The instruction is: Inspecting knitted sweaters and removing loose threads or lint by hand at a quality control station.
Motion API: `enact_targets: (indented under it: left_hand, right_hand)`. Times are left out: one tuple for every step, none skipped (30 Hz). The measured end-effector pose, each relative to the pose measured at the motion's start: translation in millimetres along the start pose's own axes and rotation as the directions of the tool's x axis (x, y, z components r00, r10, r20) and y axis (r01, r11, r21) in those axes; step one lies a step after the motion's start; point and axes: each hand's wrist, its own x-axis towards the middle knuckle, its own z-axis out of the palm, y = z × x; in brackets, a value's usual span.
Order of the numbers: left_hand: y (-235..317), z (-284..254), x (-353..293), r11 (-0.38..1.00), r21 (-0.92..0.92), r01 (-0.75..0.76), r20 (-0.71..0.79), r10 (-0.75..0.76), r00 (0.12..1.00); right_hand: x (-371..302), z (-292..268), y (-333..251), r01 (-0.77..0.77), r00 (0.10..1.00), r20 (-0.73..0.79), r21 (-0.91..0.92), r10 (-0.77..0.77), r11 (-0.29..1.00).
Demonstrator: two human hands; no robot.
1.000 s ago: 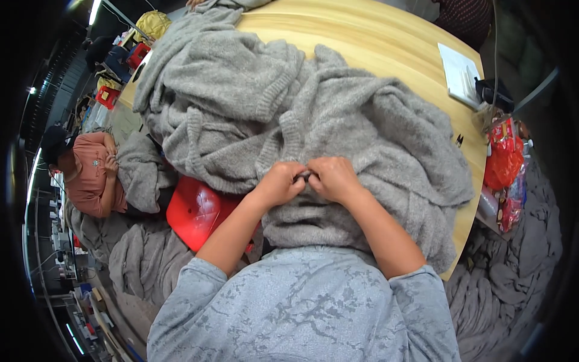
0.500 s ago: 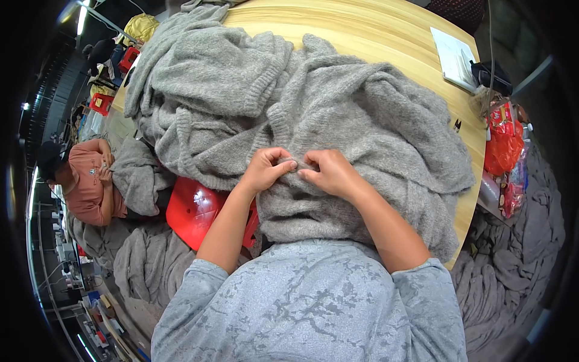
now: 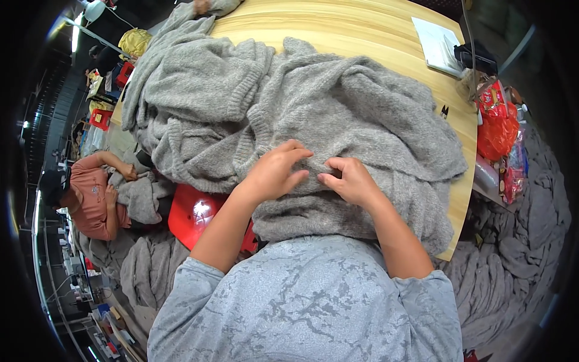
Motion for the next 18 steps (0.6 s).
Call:
enact_targets:
  left_hand:
    - [-4.7,0.8,-0.3,1.000,0.007,0.003,-0.003,-0.003,1.000]
    - [-10.0,1.4,0.6,0.999,0.004,0.046,0.050,-0.046,0.998]
    - [-13.3,1.3,0.9,0.996,0.003,0.090,0.103,-0.090,0.991]
    - [-14.2,1.1,-0.3,0.996,0.005,0.089,0.106,-0.089,0.990]
    - [-13.6,2.0,-2.5,0.985,-0.101,0.139,0.074,-0.132,0.988]
    - [-12.0,3.4,-4.1,0.960,-0.208,0.186,0.046,-0.180,0.983]
    - [-9.6,5.4,-5.0,0.960,-0.207,0.186,0.051,-0.179,0.982]
    - [-8.1,6.2,-6.0,0.955,-0.229,0.189,0.023,-0.189,0.982]
    - [-7.0,6.7,-6.4,0.949,-0.251,0.191,-0.006,-0.199,0.980]
    - [-8.3,8.3,-6.7,0.950,-0.248,0.192,-0.004,-0.200,0.980]
    - [-11.7,10.9,-8.2,0.894,-0.339,0.294,0.072,-0.287,0.955]
    - [-13.7,12.5,-9.2,0.819,-0.418,0.393,0.155,-0.362,0.919]
    - [-13.8,13.8,-9.8,0.819,-0.417,0.394,0.156,-0.363,0.919]
    - [-12.5,16.0,-9.9,0.777,-0.483,0.404,0.158,-0.376,0.913]
    - [-11.8,17.8,-10.1,0.730,-0.547,0.410,0.162,-0.388,0.907]
    - [-13.9,21.0,-10.9,0.729,-0.549,0.409,0.164,-0.386,0.908]
    - [-17.6,25.2,-11.9,0.646,-0.594,0.479,0.236,-0.430,0.872]
    - [-19.9,28.3,-12.9,0.554,-0.629,0.545,0.310,-0.464,0.830]
  right_hand:
    - [0.0,-0.3,-1.4,-0.005,1.000,-0.001,0.032,0.005,0.999]
    - [-0.4,-0.9,-2.1,-0.004,1.000,-0.004,0.034,0.004,0.999]
    - [0.1,-0.3,-3.6,-0.006,1.000,-0.004,0.033,0.006,0.999]
    - [0.9,1.1,-5.7,-0.007,1.000,-0.002,0.031,0.007,0.999]
    - [0.8,3.8,-8.6,-0.011,1.000,-0.007,0.035,0.011,0.999]
    - [1.5,7.8,-12.4,0.020,0.999,-0.048,0.041,-0.018,0.999]
    - [1.7,10.4,-14.7,0.051,0.995,-0.088,0.046,-0.046,0.998]
    - [6.2,15.3,-9.7,0.072,0.995,-0.078,0.052,-0.068,0.996]
    - [9.7,20.0,-3.1,0.074,0.994,-0.079,0.056,-0.069,0.996]
    - [12.9,24.8,3.5,0.105,0.989,-0.112,0.084,-0.095,0.991]
    - [15.5,28.9,7.5,0.137,0.982,-0.143,0.110,-0.121,0.984]
    - [16.7,31.1,9.3,0.138,0.983,-0.141,0.112,-0.121,0.984]
    - [17.4,32.7,10.8,0.132,0.986,-0.122,0.120,-0.117,0.984]
    - [17.3,33.3,12.4,0.125,0.988,-0.104,0.126,-0.112,0.984]
    - [17.9,34.6,13.8,0.122,0.988,-0.104,0.125,-0.110,0.985]
    - [18.8,36.2,14.8,0.099,0.994,-0.053,0.173,-0.091,0.980]
    - [19.3,37.1,15.1,0.074,0.997,0.000,0.221,-0.076,0.973]
    - [18.8,37.5,14.8,0.072,0.997,-0.001,0.220,-0.073,0.973]
